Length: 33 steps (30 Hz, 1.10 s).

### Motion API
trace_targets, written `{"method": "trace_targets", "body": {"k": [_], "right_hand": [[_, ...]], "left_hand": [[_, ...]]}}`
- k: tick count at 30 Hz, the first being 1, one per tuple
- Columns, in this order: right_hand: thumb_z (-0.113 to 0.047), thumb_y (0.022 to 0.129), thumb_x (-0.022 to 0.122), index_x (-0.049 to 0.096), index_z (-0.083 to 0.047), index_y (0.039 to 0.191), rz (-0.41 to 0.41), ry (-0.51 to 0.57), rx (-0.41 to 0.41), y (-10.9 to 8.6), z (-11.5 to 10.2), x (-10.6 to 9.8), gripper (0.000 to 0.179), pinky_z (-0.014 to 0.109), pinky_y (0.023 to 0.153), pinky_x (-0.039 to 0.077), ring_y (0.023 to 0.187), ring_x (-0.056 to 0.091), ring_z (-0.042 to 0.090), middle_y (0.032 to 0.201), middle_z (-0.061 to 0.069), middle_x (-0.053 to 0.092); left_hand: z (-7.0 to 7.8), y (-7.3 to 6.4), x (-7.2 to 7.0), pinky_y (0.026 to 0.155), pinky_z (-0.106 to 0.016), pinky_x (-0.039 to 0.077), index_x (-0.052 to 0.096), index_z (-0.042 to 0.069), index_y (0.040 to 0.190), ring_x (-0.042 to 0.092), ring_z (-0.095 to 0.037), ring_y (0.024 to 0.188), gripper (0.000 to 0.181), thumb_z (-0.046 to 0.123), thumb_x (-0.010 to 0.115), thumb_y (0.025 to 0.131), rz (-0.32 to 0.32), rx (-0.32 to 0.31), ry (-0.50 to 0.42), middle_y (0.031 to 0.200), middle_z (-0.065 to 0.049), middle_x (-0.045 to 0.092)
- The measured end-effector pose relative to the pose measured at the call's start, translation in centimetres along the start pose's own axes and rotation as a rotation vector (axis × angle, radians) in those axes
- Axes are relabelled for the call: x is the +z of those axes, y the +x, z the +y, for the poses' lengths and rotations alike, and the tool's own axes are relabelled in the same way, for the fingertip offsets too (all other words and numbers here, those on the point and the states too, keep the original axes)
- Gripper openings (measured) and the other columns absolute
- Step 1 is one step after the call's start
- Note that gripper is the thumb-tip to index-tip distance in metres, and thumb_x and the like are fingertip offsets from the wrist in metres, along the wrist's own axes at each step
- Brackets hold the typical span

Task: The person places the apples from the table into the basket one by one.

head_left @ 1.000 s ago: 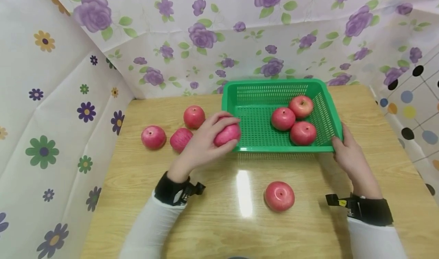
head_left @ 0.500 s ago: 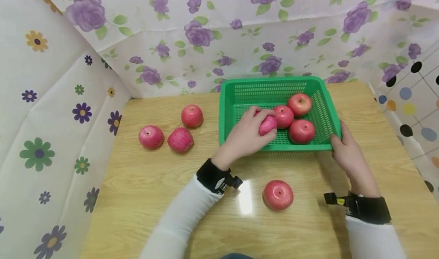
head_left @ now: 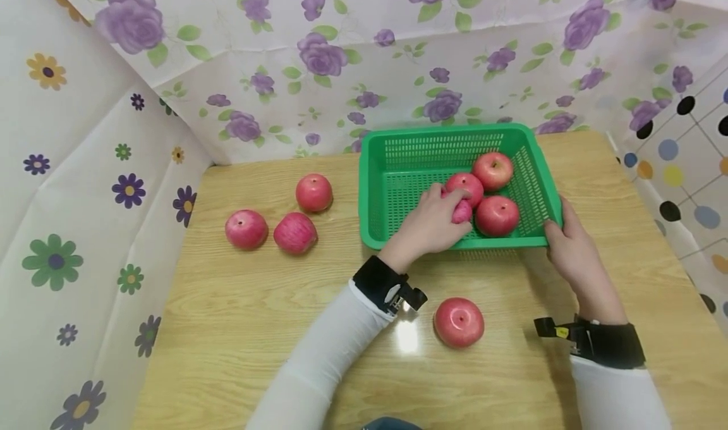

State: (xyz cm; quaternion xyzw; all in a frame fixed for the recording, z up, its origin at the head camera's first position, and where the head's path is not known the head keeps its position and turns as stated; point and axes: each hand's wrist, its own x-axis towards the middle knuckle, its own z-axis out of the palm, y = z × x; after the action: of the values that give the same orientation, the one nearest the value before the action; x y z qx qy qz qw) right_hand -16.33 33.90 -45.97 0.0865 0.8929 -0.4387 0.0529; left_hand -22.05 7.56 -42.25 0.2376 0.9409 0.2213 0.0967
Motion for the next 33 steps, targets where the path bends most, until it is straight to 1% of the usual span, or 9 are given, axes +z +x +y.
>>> {"method": "trace_targets", "body": {"k": [4,8,12,15,18,23,26,31,33], "right_hand": [[-0.040,0.107,0.022,-0.002,-0.030,0.160,0.005,-0.006,-0.001,0.1,0.0,0.0,0.059,0.031,0.053,0.043,0.067,0.049,0.022,0.123,0.022,0.047],[-0.042,0.107,0.021,-0.002,-0.030,0.159,0.011,-0.004,0.007,0.2,0.0,-0.1,0.059,0.031,0.052,0.043,0.066,0.049,0.021,0.121,0.022,0.047],[-0.042,0.106,0.021,-0.003,-0.030,0.159,0.015,0.003,0.015,0.1,0.0,-0.1,0.059,0.031,0.051,0.042,0.064,0.048,0.019,0.120,0.022,0.047],[-0.042,0.107,0.021,-0.003,-0.029,0.159,0.020,-0.001,0.015,0.1,0.0,0.0,0.059,0.031,0.052,0.043,0.066,0.049,0.021,0.122,0.023,0.047],[-0.042,0.107,0.021,-0.002,-0.029,0.160,0.024,-0.011,0.017,0.1,0.0,0.1,0.059,0.032,0.054,0.044,0.070,0.049,0.024,0.124,0.023,0.046],[-0.041,0.107,0.021,-0.001,-0.027,0.160,0.032,-0.017,0.010,0.2,0.1,0.2,0.059,0.032,0.054,0.044,0.069,0.049,0.024,0.121,0.022,0.047],[-0.041,0.107,0.021,-0.001,-0.028,0.160,0.032,-0.016,0.005,0.1,0.1,0.2,0.059,0.032,0.053,0.043,0.067,0.049,0.023,0.119,0.022,0.048],[-0.040,0.107,0.021,-0.003,-0.028,0.160,0.026,-0.002,0.001,0.0,0.0,0.2,0.059,0.032,0.050,0.043,0.064,0.048,0.022,0.119,0.021,0.048],[-0.039,0.107,0.022,-0.002,-0.028,0.160,0.025,0.003,-0.005,0.0,0.0,0.2,0.059,0.031,0.050,0.043,0.063,0.047,0.022,0.120,0.022,0.048]], "left_hand": [[0.2,0.4,0.2,0.079,-0.034,0.051,0.043,0.029,0.147,0.040,-0.020,0.110,0.060,0.043,0.057,0.090,-0.025,-0.022,0.033,0.135,-0.011,0.038],[0.4,0.9,0.4,0.078,-0.035,0.051,0.042,0.029,0.146,0.039,-0.020,0.110,0.059,0.044,0.056,0.091,-0.061,-0.038,0.057,0.134,-0.012,0.036],[0.6,1.5,0.7,0.076,-0.035,0.050,0.048,0.029,0.138,0.039,-0.020,0.107,0.051,0.047,0.058,0.091,-0.093,-0.035,0.071,0.128,-0.011,0.037],[0.6,1.8,0.9,0.073,-0.033,0.050,0.052,0.030,0.129,0.039,-0.019,0.105,0.042,0.045,0.060,0.091,-0.110,-0.036,0.075,0.124,-0.010,0.038],[0.6,2.0,1.1,0.073,-0.033,0.049,0.053,0.030,0.127,0.039,-0.019,0.105,0.039,0.042,0.060,0.091,-0.126,-0.041,0.072,0.124,-0.010,0.038],[0.5,2.2,1.2,0.080,-0.034,0.048,0.056,0.029,0.129,0.040,-0.020,0.109,0.040,0.038,0.061,0.091,-0.151,-0.015,0.067,0.129,-0.012,0.040],[0.5,2.3,1.3,0.084,-0.036,0.048,0.056,0.029,0.131,0.040,-0.022,0.114,0.042,0.038,0.060,0.091,-0.177,-0.009,0.044,0.134,-0.014,0.039],[0.4,2.2,1.4,0.093,-0.042,0.045,0.054,0.030,0.134,0.036,-0.028,0.123,0.042,0.040,0.057,0.094,-0.227,-0.024,-0.013,0.145,-0.017,0.030],[0.4,2.2,1.4,0.093,-0.043,0.045,0.054,0.030,0.135,0.036,-0.028,0.123,0.042,0.042,0.056,0.095,-0.238,-0.029,-0.023,0.146,-0.017,0.028]]}}
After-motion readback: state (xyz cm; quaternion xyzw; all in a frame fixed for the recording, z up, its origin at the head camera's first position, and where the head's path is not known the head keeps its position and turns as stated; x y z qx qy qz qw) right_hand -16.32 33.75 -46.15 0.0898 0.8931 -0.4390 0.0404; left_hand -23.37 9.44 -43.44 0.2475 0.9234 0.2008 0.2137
